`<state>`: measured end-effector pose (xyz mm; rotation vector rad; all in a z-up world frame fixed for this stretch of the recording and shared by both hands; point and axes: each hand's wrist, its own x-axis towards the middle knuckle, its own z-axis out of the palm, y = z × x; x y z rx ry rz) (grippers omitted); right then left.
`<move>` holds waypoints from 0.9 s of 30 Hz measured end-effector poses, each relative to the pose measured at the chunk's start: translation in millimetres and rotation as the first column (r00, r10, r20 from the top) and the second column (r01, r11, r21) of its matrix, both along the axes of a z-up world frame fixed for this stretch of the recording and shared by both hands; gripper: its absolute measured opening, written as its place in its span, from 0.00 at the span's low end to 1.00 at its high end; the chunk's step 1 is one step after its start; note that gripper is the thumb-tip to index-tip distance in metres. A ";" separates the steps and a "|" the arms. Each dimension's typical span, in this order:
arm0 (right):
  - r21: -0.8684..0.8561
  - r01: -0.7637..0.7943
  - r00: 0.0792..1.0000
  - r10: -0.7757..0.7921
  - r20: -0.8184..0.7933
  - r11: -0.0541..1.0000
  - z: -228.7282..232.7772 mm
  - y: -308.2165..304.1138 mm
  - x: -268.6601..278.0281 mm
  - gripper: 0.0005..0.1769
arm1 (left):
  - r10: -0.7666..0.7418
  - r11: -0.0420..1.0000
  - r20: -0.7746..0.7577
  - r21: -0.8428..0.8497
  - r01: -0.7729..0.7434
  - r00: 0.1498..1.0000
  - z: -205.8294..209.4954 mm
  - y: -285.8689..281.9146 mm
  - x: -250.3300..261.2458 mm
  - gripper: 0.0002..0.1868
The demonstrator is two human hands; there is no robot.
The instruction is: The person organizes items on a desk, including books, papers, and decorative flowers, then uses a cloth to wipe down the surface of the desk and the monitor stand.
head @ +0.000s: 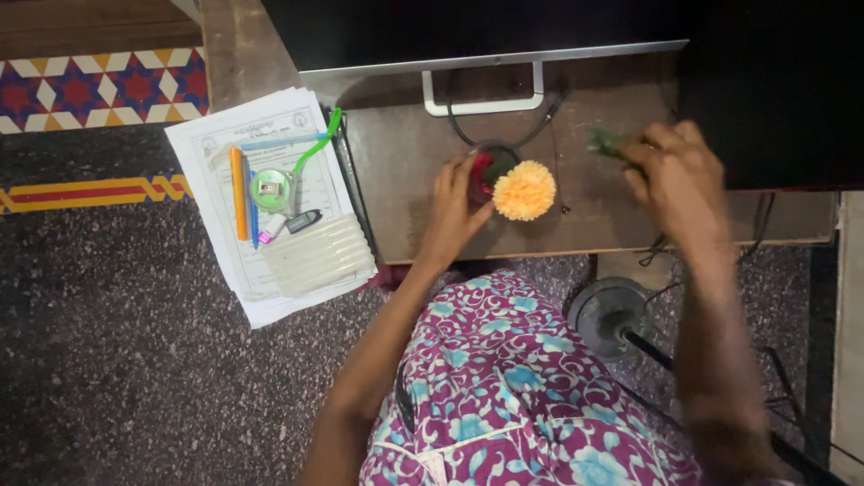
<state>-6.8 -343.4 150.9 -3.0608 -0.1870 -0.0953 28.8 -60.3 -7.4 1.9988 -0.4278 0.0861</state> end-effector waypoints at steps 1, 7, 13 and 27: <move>-0.001 0.002 1.000 -0.002 -0.003 1.000 25.8 14.9 1.4 0.20 | -0.018 1.000 0.006 0.005 0.018 1.000 -1.6 -5.5 0.9 0.45; -0.573 -0.359 0.919 0.171 -0.355 0.737 54.1 71.4 26.7 0.08 | -0.152 0.987 0.001 -0.051 0.151 0.988 -6.5 -36.2 3.6 0.49; -0.465 -0.321 0.909 0.131 -0.395 0.825 -68.6 80.5 62.6 0.14 | -0.215 0.975 0.047 -0.051 0.217 0.976 -14.4 -68.3 4.1 0.54; 0.252 0.259 0.852 -0.098 -0.515 0.932 -45.8 20.9 0.5 0.57 | -0.241 0.970 0.069 -0.015 0.242 0.968 5.6 -98.7 11.2 0.34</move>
